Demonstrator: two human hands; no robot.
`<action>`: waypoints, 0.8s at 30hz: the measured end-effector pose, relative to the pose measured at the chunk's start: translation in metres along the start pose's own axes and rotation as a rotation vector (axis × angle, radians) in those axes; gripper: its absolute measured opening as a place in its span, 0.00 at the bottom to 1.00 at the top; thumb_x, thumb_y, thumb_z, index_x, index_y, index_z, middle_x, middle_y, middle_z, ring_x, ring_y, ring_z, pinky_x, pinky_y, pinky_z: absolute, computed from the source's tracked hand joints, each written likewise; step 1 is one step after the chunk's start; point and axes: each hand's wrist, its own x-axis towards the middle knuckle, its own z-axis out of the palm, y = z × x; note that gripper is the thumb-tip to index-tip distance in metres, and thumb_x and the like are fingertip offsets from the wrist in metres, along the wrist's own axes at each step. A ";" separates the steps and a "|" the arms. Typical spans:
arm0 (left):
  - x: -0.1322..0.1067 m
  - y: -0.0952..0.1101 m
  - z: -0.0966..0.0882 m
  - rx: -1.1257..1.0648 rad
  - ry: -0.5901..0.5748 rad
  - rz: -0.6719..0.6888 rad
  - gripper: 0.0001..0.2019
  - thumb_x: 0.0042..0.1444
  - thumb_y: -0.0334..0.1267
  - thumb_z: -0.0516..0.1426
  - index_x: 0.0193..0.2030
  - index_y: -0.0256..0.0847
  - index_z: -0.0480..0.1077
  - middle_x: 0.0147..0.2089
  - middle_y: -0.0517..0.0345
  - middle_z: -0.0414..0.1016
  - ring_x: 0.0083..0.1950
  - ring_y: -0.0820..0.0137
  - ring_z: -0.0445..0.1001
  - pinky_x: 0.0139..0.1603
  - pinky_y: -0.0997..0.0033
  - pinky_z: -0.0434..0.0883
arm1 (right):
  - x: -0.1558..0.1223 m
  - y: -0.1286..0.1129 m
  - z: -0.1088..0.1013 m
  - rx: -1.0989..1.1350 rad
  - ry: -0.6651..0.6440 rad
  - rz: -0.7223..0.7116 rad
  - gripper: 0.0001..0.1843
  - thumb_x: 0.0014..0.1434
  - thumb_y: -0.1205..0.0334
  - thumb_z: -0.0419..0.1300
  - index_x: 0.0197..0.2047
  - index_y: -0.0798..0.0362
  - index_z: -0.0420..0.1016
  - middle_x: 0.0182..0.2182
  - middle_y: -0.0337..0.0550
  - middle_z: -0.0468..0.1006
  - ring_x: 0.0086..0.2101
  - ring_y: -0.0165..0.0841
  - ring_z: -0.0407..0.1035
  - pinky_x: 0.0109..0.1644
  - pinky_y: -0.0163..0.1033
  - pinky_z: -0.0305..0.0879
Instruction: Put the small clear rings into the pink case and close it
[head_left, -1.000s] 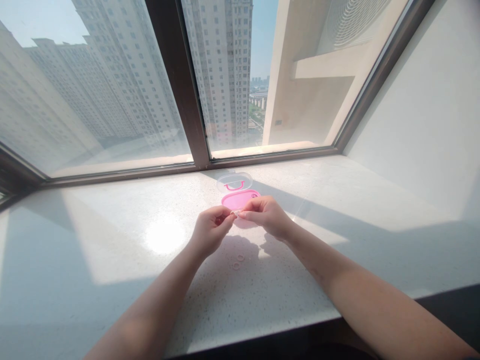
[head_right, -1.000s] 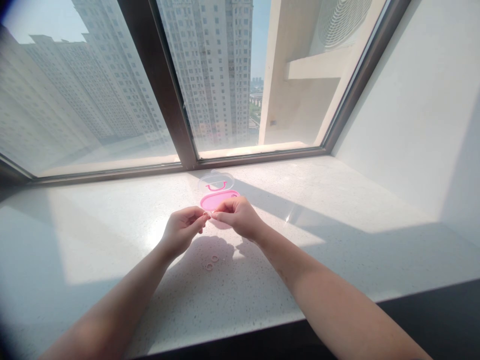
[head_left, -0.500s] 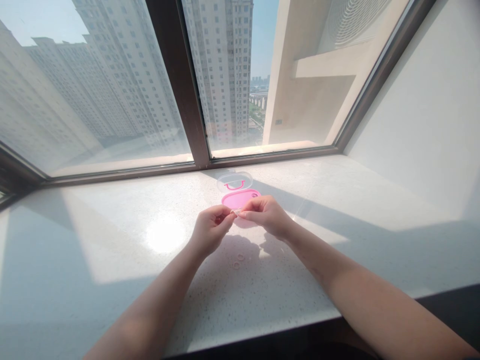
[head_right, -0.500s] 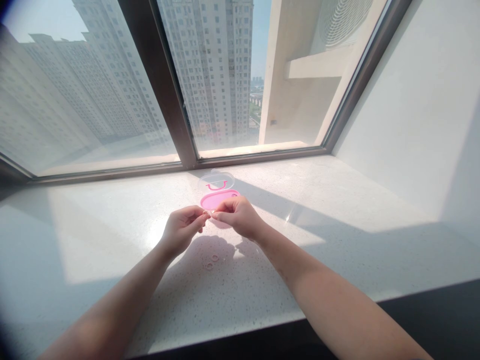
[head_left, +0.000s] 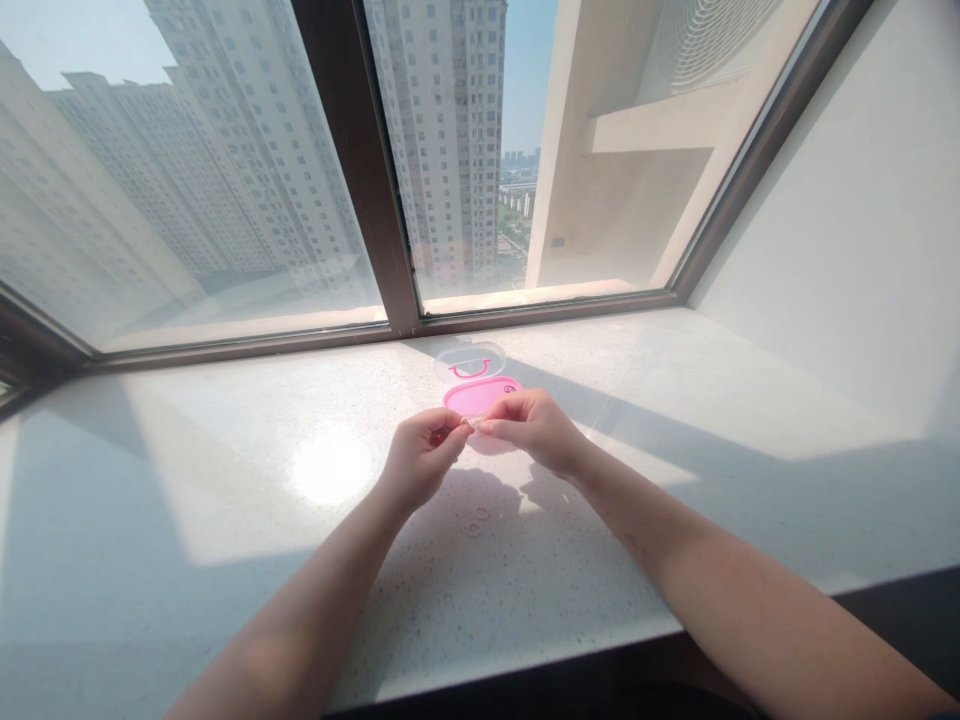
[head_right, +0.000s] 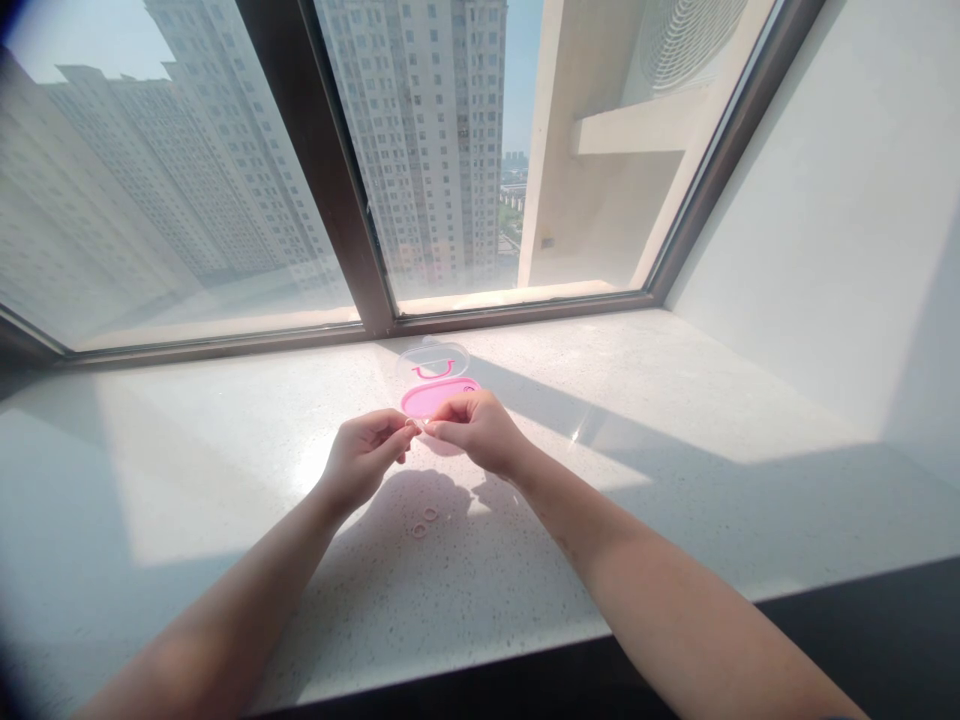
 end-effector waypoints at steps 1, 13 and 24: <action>0.000 0.000 0.000 -0.001 0.002 0.000 0.10 0.57 0.39 0.57 0.28 0.36 0.71 0.23 0.60 0.68 0.25 0.74 0.66 0.26 0.75 0.64 | 0.000 0.000 0.000 -0.004 0.004 0.002 0.10 0.51 0.60 0.64 0.24 0.57 0.74 0.19 0.37 0.68 0.22 0.27 0.59 0.26 0.35 0.53; 0.000 -0.003 0.000 0.010 0.032 0.007 0.08 0.56 0.38 0.57 0.30 0.36 0.72 0.23 0.60 0.69 0.25 0.74 0.67 0.26 0.75 0.65 | 0.000 -0.002 -0.003 -0.031 0.064 0.043 0.10 0.49 0.60 0.64 0.24 0.57 0.74 0.17 0.34 0.64 0.20 0.25 0.55 0.23 0.33 0.48; 0.000 -0.001 0.000 0.000 0.044 0.000 0.09 0.56 0.38 0.57 0.29 0.36 0.72 0.22 0.60 0.69 0.24 0.74 0.67 0.25 0.75 0.65 | 0.000 -0.002 -0.002 -0.013 0.045 0.017 0.10 0.50 0.60 0.64 0.23 0.57 0.73 0.17 0.35 0.64 0.21 0.26 0.56 0.24 0.34 0.50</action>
